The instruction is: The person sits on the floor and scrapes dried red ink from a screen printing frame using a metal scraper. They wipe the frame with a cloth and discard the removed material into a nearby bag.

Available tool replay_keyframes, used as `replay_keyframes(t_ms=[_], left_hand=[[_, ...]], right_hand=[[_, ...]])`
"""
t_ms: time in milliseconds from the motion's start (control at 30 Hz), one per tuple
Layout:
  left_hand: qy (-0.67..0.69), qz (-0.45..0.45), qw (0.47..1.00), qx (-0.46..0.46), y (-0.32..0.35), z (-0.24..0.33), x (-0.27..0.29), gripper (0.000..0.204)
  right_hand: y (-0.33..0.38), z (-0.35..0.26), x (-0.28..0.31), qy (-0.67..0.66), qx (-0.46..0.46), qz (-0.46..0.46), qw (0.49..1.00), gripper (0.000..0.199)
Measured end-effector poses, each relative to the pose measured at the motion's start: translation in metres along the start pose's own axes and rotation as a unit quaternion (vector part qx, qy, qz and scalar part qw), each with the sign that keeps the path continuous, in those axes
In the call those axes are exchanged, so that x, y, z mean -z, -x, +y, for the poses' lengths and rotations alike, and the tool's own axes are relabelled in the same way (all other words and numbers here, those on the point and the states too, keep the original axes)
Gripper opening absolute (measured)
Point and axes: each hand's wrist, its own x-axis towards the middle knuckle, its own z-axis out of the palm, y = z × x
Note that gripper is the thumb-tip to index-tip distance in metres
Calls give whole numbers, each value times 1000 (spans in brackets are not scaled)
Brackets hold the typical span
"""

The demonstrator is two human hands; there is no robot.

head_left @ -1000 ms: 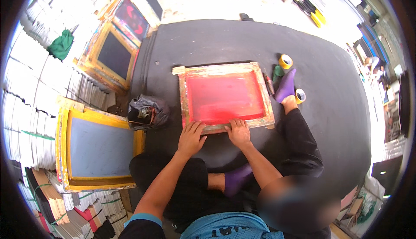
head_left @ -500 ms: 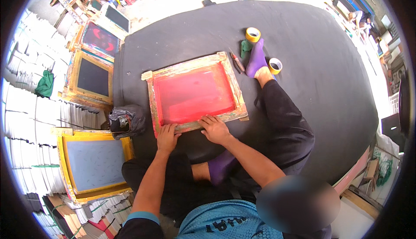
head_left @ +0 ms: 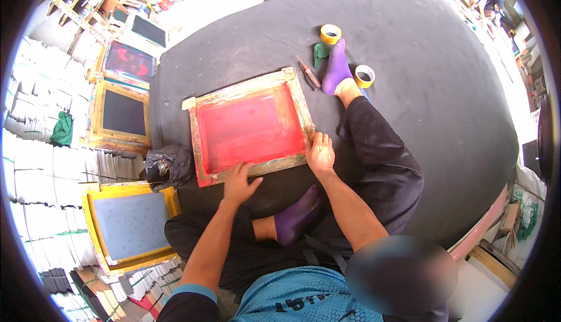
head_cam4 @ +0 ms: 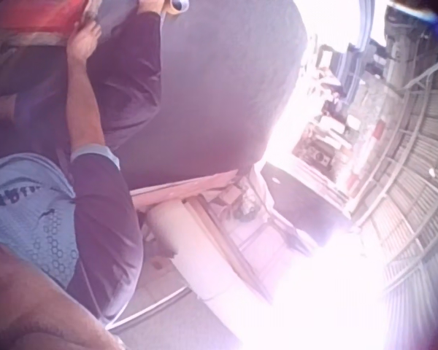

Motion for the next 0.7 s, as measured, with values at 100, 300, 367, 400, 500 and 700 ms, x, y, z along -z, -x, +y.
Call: replay_keyframes(t_ms=[100, 300, 367, 400, 500, 700], left_hand=[[23, -8, 1000, -7, -16, 37, -23, 61], [-2, -65, 998, 11, -36, 74, -41, 67], [-17, -64, 998, 3, -34, 75, -44, 70], [-23, -62, 998, -1, -33, 74, -44, 71], [-26, -71, 997, -5, -28, 76, -43, 70], [14, -54, 998, 11, -29, 74, -45, 64]], right_hand=[[-3, 2, -2, 8, 4, 4, 1000, 21], [1, 8, -7, 133, 87, -34, 987, 15], [1, 12, -8, 151, 113, -28, 982, 14], [1, 13, -10, 159, 127, -25, 979, 15], [-3, 16, -14, 131, 68, -36, 988, 18], [-18, 18, -9, -44, -123, -49, 990, 40]])
